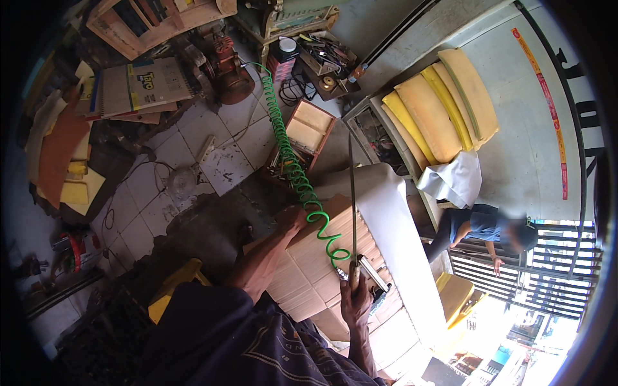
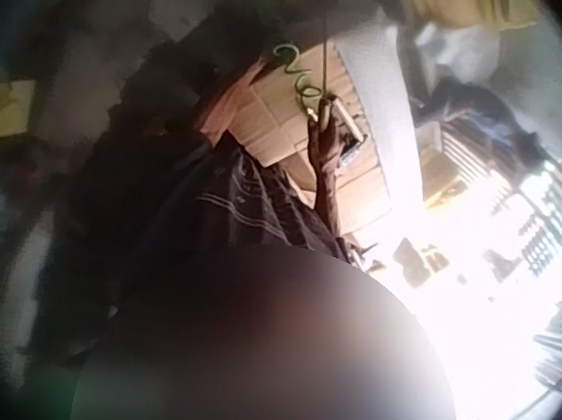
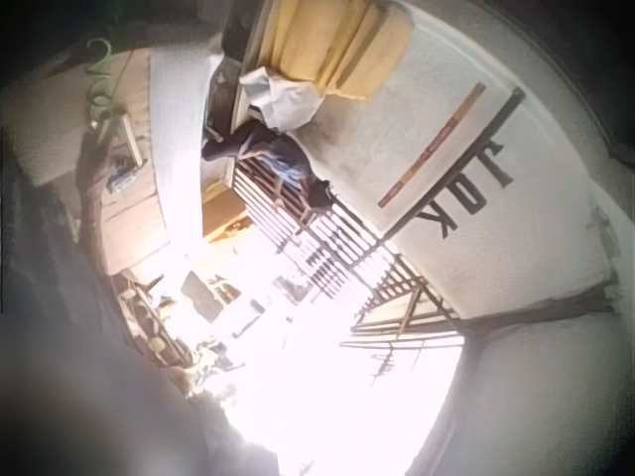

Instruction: The person assembles a cushioned furniture piece by attaching a white fabric cover to a foam pad and securing it with cardboard backing. They use a pneumatic staple gun to fasten the fabric and cardboard, then trim excess cardboard with a knife. A woman sits nearby observing the process.

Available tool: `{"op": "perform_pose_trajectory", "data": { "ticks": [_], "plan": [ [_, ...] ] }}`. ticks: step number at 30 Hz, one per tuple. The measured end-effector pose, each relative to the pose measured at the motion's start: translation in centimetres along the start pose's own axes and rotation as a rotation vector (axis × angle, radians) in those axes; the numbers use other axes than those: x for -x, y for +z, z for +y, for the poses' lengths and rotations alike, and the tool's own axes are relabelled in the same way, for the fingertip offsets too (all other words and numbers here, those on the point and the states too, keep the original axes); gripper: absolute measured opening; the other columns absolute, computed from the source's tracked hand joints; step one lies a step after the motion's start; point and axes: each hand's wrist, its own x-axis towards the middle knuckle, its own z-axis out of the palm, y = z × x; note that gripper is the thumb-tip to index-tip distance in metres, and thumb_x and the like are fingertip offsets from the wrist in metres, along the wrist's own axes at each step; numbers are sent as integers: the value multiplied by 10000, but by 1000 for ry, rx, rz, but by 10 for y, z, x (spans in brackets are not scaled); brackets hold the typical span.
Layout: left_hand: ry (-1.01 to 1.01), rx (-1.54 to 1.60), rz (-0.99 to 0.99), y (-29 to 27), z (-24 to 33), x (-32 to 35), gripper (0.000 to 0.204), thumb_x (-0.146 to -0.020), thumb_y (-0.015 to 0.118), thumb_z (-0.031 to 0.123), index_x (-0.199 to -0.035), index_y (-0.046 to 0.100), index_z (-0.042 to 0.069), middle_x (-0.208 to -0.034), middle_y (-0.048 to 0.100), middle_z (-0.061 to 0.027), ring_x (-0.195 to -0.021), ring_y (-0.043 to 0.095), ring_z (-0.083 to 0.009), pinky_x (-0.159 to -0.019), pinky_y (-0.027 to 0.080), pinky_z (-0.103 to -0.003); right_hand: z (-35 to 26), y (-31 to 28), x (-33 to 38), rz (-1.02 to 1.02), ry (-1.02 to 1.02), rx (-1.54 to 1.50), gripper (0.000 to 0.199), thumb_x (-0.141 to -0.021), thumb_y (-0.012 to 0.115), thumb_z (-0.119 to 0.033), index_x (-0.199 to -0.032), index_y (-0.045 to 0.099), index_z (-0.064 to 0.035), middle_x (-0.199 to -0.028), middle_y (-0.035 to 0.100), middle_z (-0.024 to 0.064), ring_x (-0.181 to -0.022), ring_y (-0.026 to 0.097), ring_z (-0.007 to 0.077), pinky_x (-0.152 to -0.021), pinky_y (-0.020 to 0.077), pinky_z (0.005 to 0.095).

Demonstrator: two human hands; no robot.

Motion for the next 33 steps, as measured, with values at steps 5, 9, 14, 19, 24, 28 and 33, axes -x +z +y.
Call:
{"op": "perform_pose_trajectory", "data": {
  "ticks": [5,9,14,19,24,28,33],
  "plan": [
    [82,1073,28,39,-9,5,269,-1035,573,257,-1145,701,47,-1032,731,-145,-1005,704,-240,-893,565,-412,6,8,5,-160,299,-6,576,-1007,659,-355,-1449,497,-24,-964,721,250,-922,744,433,-792,569,487],
    [234,1263,-6,13,-7,36,401,-1085,517,310,-1331,613,9,-1205,695,-193,-1145,671,-296,-974,532,-440,-9,10,2,-241,125,149,591,-995,684,-340,-1482,492,-64,-1104,701,266,-930,737,419,-763,588,467],
    [-276,569,-409,-9,-39,89,619,-1100,417,489,-1395,577,-30,-1346,650,-261,-1253,634,-367,-1076,480,-457,-49,14,-21,-391,-305,256,654,-972,691,-141,-1569,430,-93,-1469,550,227,-1021,736,364,-760,634,401],
    [-274,351,-580,-2,-59,98,706,-1089,359,548,-1401,562,-52,-1390,608,-313,-1314,589,-447,-1115,454,-500,-123,13,-60,-529,-298,439,636,-963,671,-80,-1546,423,-128,-1050,724,255,-933,743,406,-709,594,493],
    [-85,170,-543,-10,-52,102,478,-1093,397,383,-1288,627,12,-1219,692,-297,-1194,667,-441,-1006,533,-538,-194,16,-96,-748,-120,806,536,-1018,612,-229,-1525,445,-184,-727,688,207,-680,714,412,-593,547,507],
    [-12,75,-462,-20,-46,107,339,-1064,447,270,-1196,658,40,-1092,749,-244,-966,759,-391,-788,616,-505,-213,38,-115,-745,-138,1002,451,-1014,579,-275,-1450,527,-173,-704,697,168,-695,725,372,-629,568,507],
    [-50,118,-382,-26,-41,110,315,-1041,478,250,-1167,693,59,-1004,764,-230,-923,765,-402,-756,624,-521,-218,57,-125,-782,-155,1005,332,-1006,572,-257,-1330,606,-195,-805,732,212,-772,742,413,-723,593,550]
  ]
}}
